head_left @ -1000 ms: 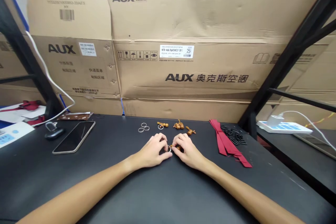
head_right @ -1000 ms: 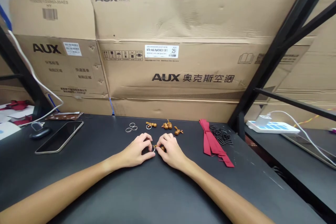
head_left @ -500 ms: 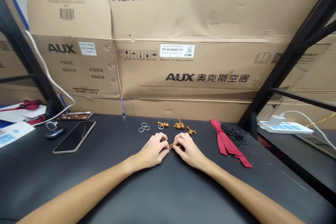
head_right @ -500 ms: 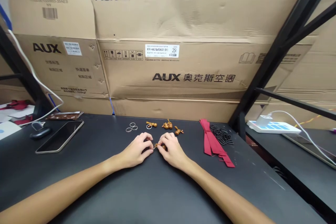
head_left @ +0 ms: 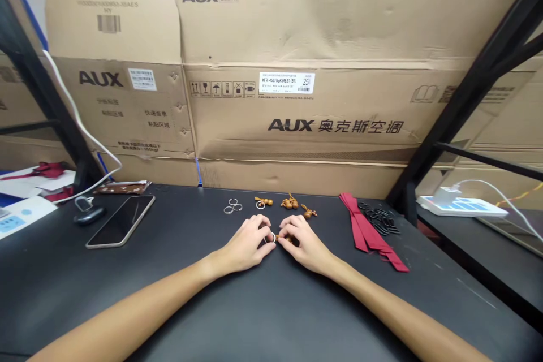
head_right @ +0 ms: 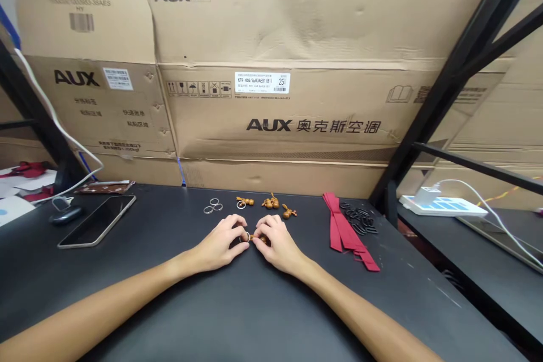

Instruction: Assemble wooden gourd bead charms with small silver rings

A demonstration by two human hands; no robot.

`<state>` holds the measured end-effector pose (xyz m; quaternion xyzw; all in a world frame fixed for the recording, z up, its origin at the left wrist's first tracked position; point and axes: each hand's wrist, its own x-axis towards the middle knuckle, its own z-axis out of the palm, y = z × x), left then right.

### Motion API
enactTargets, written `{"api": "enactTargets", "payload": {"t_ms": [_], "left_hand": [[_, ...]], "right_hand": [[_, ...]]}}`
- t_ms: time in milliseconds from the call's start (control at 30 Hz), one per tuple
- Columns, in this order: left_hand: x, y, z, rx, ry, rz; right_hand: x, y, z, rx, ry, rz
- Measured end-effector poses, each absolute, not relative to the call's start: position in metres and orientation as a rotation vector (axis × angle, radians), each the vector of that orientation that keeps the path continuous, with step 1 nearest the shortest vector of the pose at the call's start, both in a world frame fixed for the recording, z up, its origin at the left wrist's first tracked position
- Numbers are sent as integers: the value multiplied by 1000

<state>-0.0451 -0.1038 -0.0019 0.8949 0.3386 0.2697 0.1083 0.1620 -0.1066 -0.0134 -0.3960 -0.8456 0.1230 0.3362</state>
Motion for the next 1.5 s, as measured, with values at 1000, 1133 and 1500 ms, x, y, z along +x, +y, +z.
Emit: {"api": "enactTargets", "payload": {"t_ms": [1000, 1133, 1500], "left_hand": [[-46, -100, -6, 2670, 1042, 808], [-48, -100, -4, 2682, 1159, 840], [-50, -99, -9, 2799, 1376, 779]], "right_hand": [[166, -101, -18, -1080, -2178, 68], [171, -102, -14, -1086, -2163, -49], [172, -104, -12, -1140, -2395, -19]]}}
